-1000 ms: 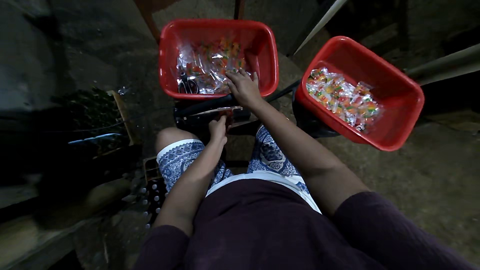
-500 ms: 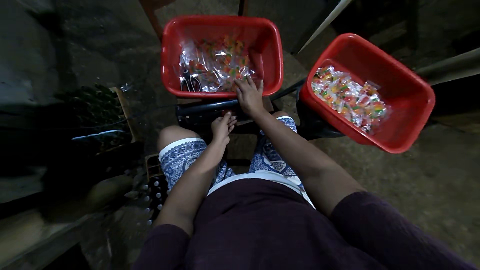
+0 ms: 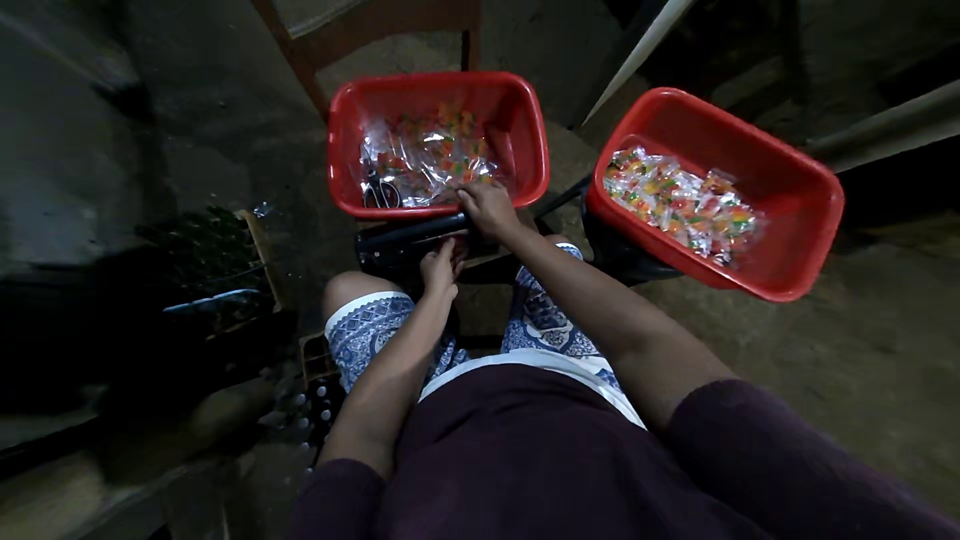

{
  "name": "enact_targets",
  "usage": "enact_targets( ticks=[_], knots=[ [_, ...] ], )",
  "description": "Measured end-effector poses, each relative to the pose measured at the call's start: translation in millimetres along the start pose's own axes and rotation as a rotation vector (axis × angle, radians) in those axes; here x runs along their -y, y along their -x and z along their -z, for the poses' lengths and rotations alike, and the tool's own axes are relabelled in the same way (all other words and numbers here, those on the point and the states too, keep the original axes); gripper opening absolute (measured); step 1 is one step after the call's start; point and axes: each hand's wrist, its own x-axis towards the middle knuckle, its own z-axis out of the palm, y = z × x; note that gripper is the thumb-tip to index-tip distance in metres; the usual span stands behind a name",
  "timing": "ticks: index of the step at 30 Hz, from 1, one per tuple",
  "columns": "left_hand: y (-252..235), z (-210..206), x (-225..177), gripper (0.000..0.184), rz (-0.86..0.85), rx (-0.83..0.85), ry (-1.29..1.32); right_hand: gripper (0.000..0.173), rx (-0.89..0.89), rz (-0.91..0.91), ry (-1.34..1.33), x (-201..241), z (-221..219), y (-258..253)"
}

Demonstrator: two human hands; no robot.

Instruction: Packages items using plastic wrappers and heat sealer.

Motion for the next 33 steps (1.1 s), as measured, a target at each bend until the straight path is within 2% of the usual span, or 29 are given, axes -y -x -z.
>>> enact_targets(
  ticks=[2,5,8,11,13,16,17,18,20,21,22,24,25,27,30,33],
  knots=[
    [7,-1,-4,0.029,-0.035,0.034,-0.013,0.041,-0.041,0.076,-0.246,9,18,4],
    [28,3,-8,0.033,-0.079,0.157,-0.060,0.046,-0.139,0.113,-0.646,14,38,25],
    [54,10,-15,0.026,-0.203,0.253,-0.130,0.046,-0.264,-0.076,-0.924,8,42,64],
    [81,14,-21,0.020,-0.317,0.316,-0.171,0.039,-0.171,-0.187,-0.914,10,44,113],
    [97,15,-22,0.017,-0.352,0.350,-0.188,0.030,-0.099,-0.139,-0.923,20,47,137],
    [119,11,-21,0.014,-0.382,0.385,-0.197,0.008,-0.151,-0.077,-0.955,37,55,156],
    [124,10,-21,0.017,-0.415,0.393,-0.201,0.005,-0.177,-0.057,-0.947,40,59,159],
    [127,10,-21,0.027,-0.468,0.413,-0.212,0.005,-0.190,-0.035,-0.939,41,63,162],
    [125,14,-27,0.064,-0.597,0.498,-0.301,0.005,-0.191,0.016,-0.910,40,69,165],
    [124,16,-32,0.071,-0.662,0.525,-0.374,0.005,-0.191,0.045,-0.887,40,70,167],
    [125,17,-37,0.065,-0.718,0.533,-0.432,0.005,-0.192,0.068,-0.858,42,71,170],
    [131,13,-43,0.023,-0.786,0.491,-0.499,0.006,-0.222,0.091,-0.801,47,72,177],
    [133,11,-44,0.012,-0.790,0.478,-0.524,0.006,-0.234,0.086,-0.784,48,72,179],
    [134,6,-41,0.007,-0.789,0.514,-0.517,0.008,-0.242,0.070,-0.761,46,71,182],
    [129,2,-32,0.012,-0.760,0.599,-0.478,0.009,-0.243,0.058,-0.723,37,70,184],
    [129,-7,-25,0.005,-0.694,0.592,-0.519,0.013,-0.196,0.021,-0.676,27,73,190]
  ],
)
